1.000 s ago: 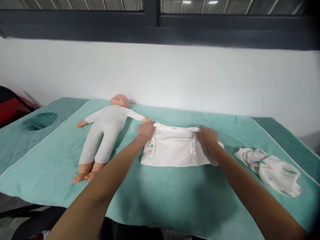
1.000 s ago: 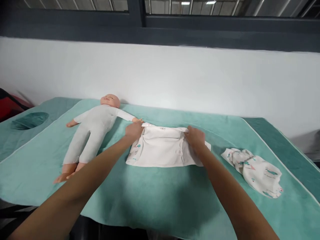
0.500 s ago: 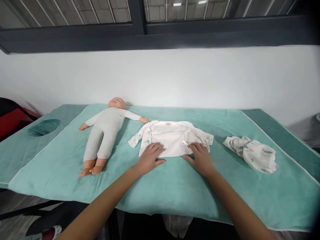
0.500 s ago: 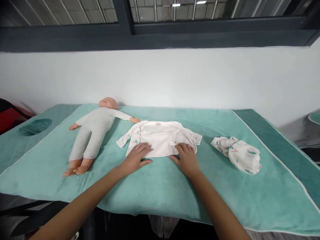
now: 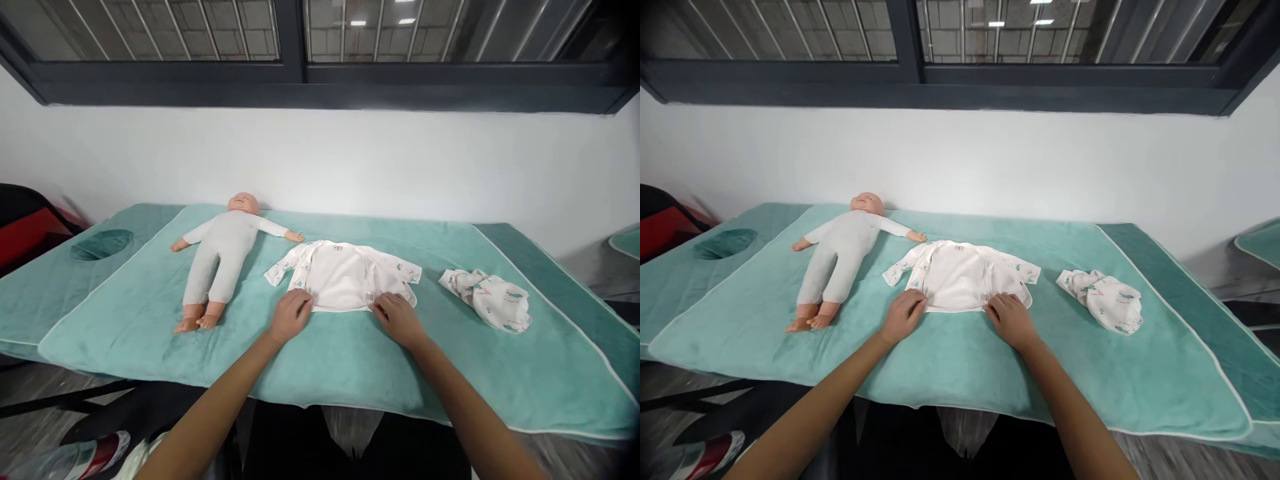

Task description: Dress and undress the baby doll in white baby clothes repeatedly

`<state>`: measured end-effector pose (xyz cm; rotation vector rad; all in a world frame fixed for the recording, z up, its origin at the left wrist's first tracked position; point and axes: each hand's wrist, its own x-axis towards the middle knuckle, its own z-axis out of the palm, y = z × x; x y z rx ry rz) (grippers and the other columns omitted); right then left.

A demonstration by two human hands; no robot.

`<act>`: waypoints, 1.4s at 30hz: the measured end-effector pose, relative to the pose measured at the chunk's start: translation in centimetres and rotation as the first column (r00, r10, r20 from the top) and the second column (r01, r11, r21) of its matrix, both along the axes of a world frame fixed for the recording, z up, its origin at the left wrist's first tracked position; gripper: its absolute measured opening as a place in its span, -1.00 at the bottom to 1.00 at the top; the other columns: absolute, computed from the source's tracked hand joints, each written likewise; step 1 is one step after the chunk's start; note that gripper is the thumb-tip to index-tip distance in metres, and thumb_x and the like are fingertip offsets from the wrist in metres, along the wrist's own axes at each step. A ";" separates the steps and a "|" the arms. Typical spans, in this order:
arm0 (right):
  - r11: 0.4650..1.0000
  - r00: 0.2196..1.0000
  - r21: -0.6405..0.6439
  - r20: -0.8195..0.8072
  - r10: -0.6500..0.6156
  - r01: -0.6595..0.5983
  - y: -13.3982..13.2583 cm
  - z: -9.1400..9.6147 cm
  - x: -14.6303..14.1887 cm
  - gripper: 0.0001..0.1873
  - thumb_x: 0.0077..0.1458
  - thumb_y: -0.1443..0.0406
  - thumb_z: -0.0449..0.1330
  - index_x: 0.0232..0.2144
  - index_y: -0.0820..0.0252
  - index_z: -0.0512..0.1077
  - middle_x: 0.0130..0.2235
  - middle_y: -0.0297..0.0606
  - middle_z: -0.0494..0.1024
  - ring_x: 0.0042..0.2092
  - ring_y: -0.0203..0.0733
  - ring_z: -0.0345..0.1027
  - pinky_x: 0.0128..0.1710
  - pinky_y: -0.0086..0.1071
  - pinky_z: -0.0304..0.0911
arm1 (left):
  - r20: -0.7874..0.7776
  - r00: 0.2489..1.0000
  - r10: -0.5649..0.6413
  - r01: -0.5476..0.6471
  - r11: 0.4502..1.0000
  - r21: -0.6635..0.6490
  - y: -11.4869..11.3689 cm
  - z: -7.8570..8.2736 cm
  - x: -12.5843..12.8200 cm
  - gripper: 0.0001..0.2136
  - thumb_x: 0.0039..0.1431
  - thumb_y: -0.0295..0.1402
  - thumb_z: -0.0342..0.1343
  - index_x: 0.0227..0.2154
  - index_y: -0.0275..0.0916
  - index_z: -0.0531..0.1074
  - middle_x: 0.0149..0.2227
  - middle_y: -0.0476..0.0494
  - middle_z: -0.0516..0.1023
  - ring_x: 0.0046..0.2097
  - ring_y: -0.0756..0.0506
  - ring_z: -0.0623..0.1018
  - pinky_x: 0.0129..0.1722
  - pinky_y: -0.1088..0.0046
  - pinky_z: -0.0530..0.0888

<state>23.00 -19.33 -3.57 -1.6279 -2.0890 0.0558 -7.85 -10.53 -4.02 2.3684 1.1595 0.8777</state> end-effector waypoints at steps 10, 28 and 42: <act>0.755 0.756 -0.147 -0.059 -0.652 0.640 7.0 -0.6 9.9 -0.62 0.19 0.03 0.09 -0.16 0.18 0.45 -0.09 -0.09 0.50 -0.08 -0.02 0.35 -0.15 -0.24 0.18 | -0.111 0.896 0.431 -0.444 0.882 -0.157 10.6 1.0 -5.2 -0.74 0.20 -0.16 0.06 -0.16 -0.18 0.48 -0.03 -0.18 0.53 0.05 -0.18 0.46 0.08 0.31 0.36; 0.775 0.809 0.237 -0.232 -0.541 0.586 11.1 -1.8 13.5 -0.74 0.18 0.15 0.08 -0.31 0.17 0.48 -0.23 -0.13 0.51 -0.17 -0.05 0.35 -0.15 -0.24 0.24 | 0.297 0.833 0.466 -0.544 0.786 0.293 13.7 -0.6 -6.2 -0.78 0.15 -0.55 -0.05 -0.24 -0.25 0.45 -0.04 -0.24 0.44 0.05 -0.16 0.44 0.09 0.19 0.41; 0.979 0.969 -0.037 0.156 -0.193 0.201 10.9 -2.6 6.8 -0.41 0.37 0.09 -0.15 0.30 0.25 0.18 0.33 -0.07 0.25 0.36 -0.03 0.05 0.33 -0.02 -0.06 | -0.461 0.811 0.359 -0.313 0.933 0.176 14.6 -1.2 -4.2 -0.49 0.41 -0.17 -0.27 0.28 -0.24 0.25 0.38 -0.14 0.17 0.41 -0.21 0.10 0.38 0.10 0.06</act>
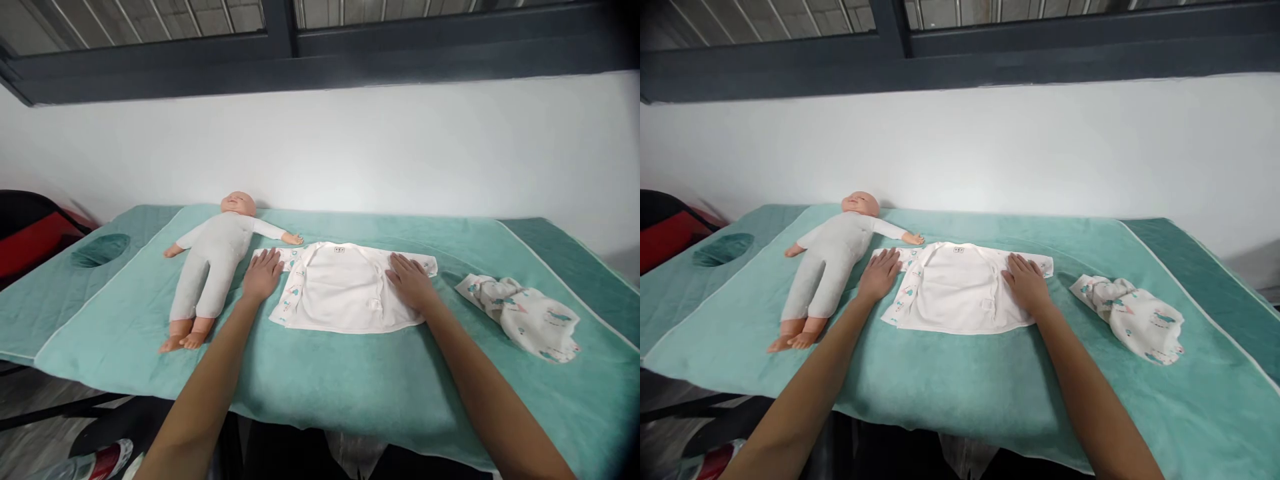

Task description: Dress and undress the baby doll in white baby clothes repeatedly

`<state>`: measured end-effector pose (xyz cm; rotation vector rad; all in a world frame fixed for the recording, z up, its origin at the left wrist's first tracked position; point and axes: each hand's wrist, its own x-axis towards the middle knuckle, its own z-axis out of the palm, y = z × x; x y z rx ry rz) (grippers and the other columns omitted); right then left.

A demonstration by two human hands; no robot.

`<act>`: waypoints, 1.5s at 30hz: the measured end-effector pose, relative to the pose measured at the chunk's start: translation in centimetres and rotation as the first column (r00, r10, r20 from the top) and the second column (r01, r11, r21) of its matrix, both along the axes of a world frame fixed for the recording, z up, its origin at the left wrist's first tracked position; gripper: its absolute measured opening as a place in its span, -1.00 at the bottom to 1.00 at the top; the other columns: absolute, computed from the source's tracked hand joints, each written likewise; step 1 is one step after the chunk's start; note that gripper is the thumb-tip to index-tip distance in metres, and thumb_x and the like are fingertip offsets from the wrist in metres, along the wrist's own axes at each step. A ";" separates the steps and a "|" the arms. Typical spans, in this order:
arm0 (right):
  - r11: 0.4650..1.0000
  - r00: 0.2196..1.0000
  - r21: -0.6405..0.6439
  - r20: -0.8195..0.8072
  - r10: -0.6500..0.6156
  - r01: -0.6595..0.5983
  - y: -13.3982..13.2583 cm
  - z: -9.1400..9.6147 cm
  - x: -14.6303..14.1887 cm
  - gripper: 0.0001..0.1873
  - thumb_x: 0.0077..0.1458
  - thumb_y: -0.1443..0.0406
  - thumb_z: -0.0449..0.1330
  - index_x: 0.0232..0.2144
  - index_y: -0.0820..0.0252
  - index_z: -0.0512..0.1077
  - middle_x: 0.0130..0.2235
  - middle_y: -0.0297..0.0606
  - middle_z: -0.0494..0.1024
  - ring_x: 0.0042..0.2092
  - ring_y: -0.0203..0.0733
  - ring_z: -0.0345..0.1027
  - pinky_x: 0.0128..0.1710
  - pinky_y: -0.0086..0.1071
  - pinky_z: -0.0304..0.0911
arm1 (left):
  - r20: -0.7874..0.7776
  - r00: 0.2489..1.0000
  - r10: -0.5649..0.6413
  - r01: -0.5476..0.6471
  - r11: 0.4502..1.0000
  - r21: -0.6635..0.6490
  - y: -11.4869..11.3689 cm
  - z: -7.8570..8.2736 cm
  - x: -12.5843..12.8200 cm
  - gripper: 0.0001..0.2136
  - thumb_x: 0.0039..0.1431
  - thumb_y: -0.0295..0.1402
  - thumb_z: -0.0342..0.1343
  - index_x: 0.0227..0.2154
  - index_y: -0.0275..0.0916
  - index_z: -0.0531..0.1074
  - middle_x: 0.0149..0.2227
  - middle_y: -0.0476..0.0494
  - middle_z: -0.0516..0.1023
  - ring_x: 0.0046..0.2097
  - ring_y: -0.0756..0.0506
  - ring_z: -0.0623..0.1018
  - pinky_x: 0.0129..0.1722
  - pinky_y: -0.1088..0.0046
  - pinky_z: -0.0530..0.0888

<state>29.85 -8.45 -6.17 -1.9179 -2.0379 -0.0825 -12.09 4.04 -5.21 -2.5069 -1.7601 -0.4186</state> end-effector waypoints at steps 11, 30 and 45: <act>0.990 0.985 0.036 -0.112 -0.129 0.134 -0.7 1.6 -0.1 -0.56 0.34 0.12 -0.04 0.08 0.21 0.41 0.15 -0.09 0.48 0.21 0.00 0.25 0.23 -0.15 0.09 | 0.076 0.975 0.209 -0.212 0.977 0.031 -0.9 0.6 0.8 -0.55 0.35 -0.29 -0.21 0.21 -0.17 0.34 0.34 -0.13 0.26 0.38 -0.19 0.19 0.33 0.03 0.16; 0.964 0.877 -0.092 -0.401 -0.265 0.249 7.6 2.8 -3.8 -0.72 0.29 0.14 -0.03 -0.17 0.12 0.41 -0.32 -0.17 0.55 -0.28 -0.04 0.38 -0.30 -0.32 0.16 | 0.172 0.918 0.357 -0.374 0.924 0.076 -1.5 0.9 1.3 -0.55 0.37 -0.22 -0.19 0.22 -0.27 0.27 0.25 -0.38 0.38 0.26 -0.29 0.38 0.26 0.03 0.25; 0.983 0.998 -0.178 -0.050 0.042 -0.050 4.7 3.4 -11.2 -0.46 0.33 0.12 -0.05 0.18 0.38 0.29 0.27 0.16 0.29 0.30 0.19 0.10 0.26 0.01 0.00 | 0.167 0.908 0.384 -0.398 0.916 0.058 -1.8 1.0 0.9 -0.48 0.26 -0.49 -0.14 0.28 -0.31 0.16 0.26 -0.41 0.35 0.28 -0.30 0.35 0.21 0.04 0.31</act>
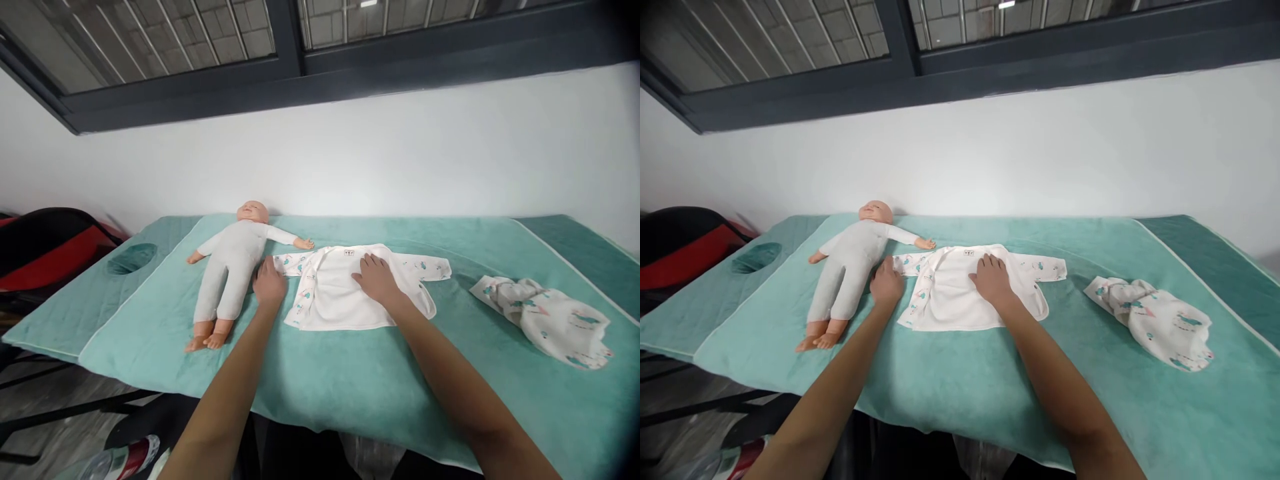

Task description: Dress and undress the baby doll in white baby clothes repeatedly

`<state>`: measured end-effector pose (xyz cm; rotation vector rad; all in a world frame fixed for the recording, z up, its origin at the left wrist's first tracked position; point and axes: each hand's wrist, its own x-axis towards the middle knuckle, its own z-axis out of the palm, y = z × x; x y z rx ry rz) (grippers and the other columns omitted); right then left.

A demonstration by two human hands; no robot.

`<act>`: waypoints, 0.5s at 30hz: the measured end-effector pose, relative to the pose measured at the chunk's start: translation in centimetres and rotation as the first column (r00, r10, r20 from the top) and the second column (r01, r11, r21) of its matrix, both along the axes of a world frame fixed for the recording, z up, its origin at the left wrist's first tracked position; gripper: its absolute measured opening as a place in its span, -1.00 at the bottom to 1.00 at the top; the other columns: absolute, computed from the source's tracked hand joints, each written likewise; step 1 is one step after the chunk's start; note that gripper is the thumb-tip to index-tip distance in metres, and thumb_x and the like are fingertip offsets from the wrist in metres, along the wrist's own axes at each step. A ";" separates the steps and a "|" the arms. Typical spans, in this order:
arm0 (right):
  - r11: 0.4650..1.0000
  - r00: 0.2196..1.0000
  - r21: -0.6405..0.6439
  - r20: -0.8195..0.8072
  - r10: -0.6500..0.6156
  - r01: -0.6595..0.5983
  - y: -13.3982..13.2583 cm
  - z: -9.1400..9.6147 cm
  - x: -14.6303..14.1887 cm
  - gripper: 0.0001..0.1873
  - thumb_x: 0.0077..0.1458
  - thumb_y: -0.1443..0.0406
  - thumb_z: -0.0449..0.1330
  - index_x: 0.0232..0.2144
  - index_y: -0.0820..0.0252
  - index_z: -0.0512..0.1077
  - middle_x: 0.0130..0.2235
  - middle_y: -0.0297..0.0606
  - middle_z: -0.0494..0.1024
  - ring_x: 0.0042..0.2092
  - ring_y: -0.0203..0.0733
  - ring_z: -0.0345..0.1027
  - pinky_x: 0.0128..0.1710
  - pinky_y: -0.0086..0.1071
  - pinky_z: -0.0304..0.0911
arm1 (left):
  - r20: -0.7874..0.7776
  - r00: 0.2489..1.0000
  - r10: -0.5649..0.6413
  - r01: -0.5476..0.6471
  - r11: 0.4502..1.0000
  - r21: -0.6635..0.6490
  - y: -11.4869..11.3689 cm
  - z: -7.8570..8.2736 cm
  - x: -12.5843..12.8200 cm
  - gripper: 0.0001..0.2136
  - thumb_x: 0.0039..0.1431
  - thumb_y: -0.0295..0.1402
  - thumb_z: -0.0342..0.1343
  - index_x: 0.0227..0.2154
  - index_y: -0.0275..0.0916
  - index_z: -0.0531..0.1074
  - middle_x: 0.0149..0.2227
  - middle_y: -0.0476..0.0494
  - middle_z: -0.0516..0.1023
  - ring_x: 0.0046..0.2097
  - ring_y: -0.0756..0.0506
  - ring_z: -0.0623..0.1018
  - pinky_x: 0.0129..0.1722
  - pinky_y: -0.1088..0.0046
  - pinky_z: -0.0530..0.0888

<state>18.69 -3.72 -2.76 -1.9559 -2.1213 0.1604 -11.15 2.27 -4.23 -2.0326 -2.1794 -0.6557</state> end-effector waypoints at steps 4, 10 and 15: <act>0.992 0.996 -0.101 0.040 -0.077 0.081 1.6 -1.1 -0.8 -0.24 0.32 0.00 -0.06 0.34 0.44 0.06 0.40 0.24 -0.06 0.41 0.26 -0.18 0.32 0.06 -0.14 | -0.018 0.999 -0.041 0.041 0.999 0.034 -0.1 -0.1 -0.1 -0.51 0.25 -0.52 -0.17 0.24 -0.30 0.23 0.26 -0.36 0.35 0.29 -0.27 0.32 0.21 0.06 0.31; 0.997 0.997 -0.025 0.020 -0.072 0.073 3.0 -1.9 -0.6 -0.25 0.32 -0.02 -0.09 0.36 0.35 0.03 0.42 0.18 -0.12 0.43 0.20 -0.22 0.31 0.05 -0.10 | 0.027 1.000 -0.010 0.009 0.999 0.045 0.3 -0.3 -0.1 -0.59 0.37 -0.29 -0.20 0.17 -0.28 0.31 0.18 -0.39 0.44 0.24 -0.31 0.38 0.20 0.03 0.30; 0.996 0.998 0.090 0.063 -0.007 0.001 1.3 -1.7 -1.3 -0.33 0.35 0.04 -0.11 0.30 0.41 0.17 0.39 0.18 0.04 0.40 0.19 -0.12 0.33 0.04 -0.14 | 0.061 0.998 0.026 -0.027 0.999 0.017 0.6 -0.5 -0.3 -0.58 0.32 -0.37 -0.16 0.19 -0.29 0.28 0.15 -0.43 0.45 0.27 -0.32 0.35 0.22 0.01 0.26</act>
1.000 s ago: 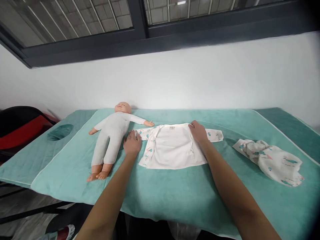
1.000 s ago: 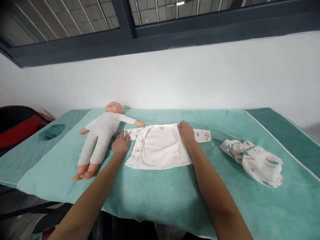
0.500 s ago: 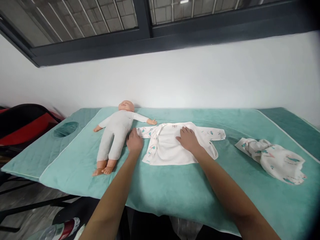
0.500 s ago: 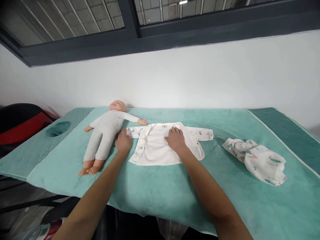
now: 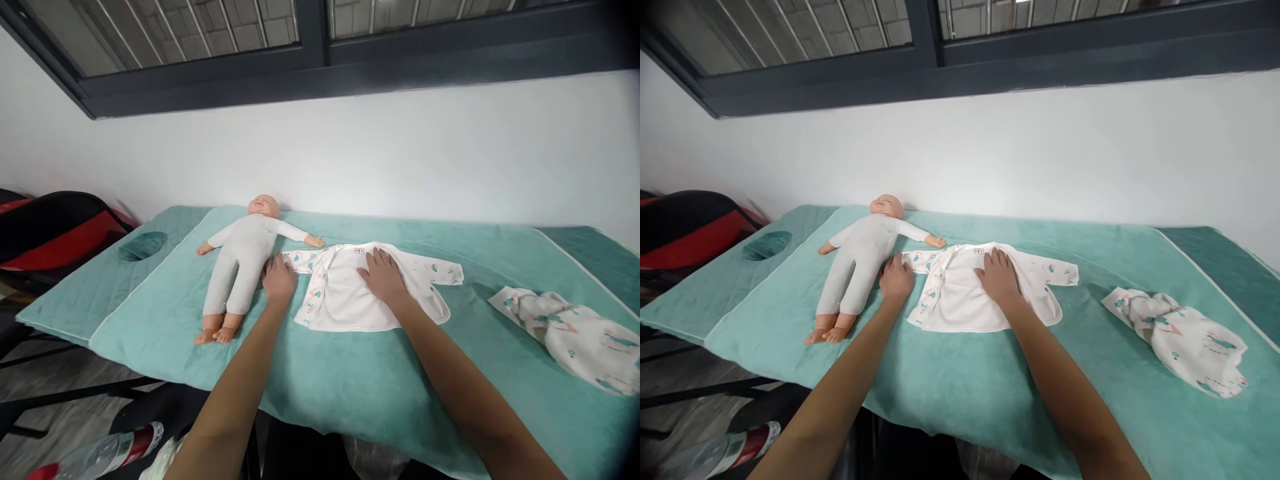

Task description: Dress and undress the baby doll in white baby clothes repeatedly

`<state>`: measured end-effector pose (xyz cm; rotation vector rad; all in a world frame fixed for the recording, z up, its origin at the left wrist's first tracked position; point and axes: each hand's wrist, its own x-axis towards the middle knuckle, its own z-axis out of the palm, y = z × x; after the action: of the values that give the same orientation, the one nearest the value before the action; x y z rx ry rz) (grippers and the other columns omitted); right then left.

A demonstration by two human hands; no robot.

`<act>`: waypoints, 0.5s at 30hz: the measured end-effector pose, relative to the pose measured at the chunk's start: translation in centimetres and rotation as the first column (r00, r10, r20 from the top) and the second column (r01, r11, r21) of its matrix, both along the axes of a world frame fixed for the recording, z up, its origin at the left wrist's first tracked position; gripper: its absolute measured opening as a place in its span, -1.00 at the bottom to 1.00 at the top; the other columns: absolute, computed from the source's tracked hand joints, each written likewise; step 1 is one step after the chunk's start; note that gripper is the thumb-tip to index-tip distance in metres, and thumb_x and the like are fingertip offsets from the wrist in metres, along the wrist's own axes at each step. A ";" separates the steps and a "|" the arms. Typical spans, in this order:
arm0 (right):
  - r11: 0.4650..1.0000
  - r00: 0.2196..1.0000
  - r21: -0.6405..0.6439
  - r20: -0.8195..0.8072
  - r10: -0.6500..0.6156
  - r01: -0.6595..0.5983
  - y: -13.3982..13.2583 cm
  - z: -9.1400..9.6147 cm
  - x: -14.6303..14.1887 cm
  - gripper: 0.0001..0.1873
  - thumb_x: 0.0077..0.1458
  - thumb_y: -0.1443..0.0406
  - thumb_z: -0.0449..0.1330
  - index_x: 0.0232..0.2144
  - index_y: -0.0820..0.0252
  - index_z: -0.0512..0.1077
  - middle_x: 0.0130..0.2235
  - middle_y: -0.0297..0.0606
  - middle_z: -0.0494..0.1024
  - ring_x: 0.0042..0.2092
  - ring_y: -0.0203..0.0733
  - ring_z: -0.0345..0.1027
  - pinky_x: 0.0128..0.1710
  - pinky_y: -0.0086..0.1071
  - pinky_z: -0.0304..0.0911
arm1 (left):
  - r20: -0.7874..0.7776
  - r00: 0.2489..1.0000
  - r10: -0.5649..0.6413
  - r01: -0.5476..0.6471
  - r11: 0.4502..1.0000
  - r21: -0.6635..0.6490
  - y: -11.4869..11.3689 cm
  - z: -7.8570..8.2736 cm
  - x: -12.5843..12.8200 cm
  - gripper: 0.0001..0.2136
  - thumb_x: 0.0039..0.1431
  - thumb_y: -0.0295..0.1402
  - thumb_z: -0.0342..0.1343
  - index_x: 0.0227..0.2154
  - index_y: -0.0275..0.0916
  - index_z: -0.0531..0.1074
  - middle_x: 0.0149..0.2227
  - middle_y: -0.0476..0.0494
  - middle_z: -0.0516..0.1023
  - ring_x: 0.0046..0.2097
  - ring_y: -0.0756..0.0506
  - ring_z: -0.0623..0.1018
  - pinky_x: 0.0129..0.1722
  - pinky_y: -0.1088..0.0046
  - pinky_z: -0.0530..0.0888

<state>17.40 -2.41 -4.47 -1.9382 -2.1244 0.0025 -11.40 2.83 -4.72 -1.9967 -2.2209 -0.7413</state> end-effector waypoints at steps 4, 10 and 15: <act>0.979 0.979 -0.026 -0.045 0.199 -0.200 -3.1 0.3 -2.8 -0.30 0.35 -0.01 -0.12 0.34 0.32 0.11 0.41 0.07 0.01 0.43 0.13 -0.18 0.36 0.08 -0.21 | 0.016 1.000 -0.006 0.006 1.000 0.008 0.0 -0.1 -0.1 -0.58 0.32 -0.39 -0.18 0.19 -0.30 0.28 0.16 -0.45 0.43 0.28 -0.33 0.33 0.21 -0.01 0.26; 0.940 0.921 0.049 -0.187 0.342 -0.339 -8.7 0.7 -2.6 -0.36 0.33 0.02 -0.03 0.35 0.15 0.11 0.41 -0.09 0.04 0.44 0.03 -0.19 0.37 0.06 -0.11 | 0.015 1.000 -0.006 0.006 1.000 0.014 0.1 0.1 -0.2 -0.61 0.32 -0.36 -0.16 0.15 -0.27 0.31 0.14 -0.40 0.46 0.27 -0.30 0.33 0.23 0.04 0.26; 0.947 0.942 0.160 -0.144 0.303 -0.280 -13.7 0.2 5.5 -0.41 0.19 -0.02 0.20 0.20 0.03 0.32 0.30 -0.12 0.28 0.32 0.10 0.10 0.25 0.03 0.14 | 0.027 0.999 -0.040 0.039 0.999 0.024 0.3 0.0 -0.5 -0.62 0.34 -0.29 -0.16 0.13 -0.26 0.33 0.10 -0.40 0.48 0.25 -0.32 0.35 0.20 0.02 0.28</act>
<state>22.94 -16.10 -4.25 -1.4775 -2.2135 0.0708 -11.86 3.10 -4.77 -2.0372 -2.1833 -0.7999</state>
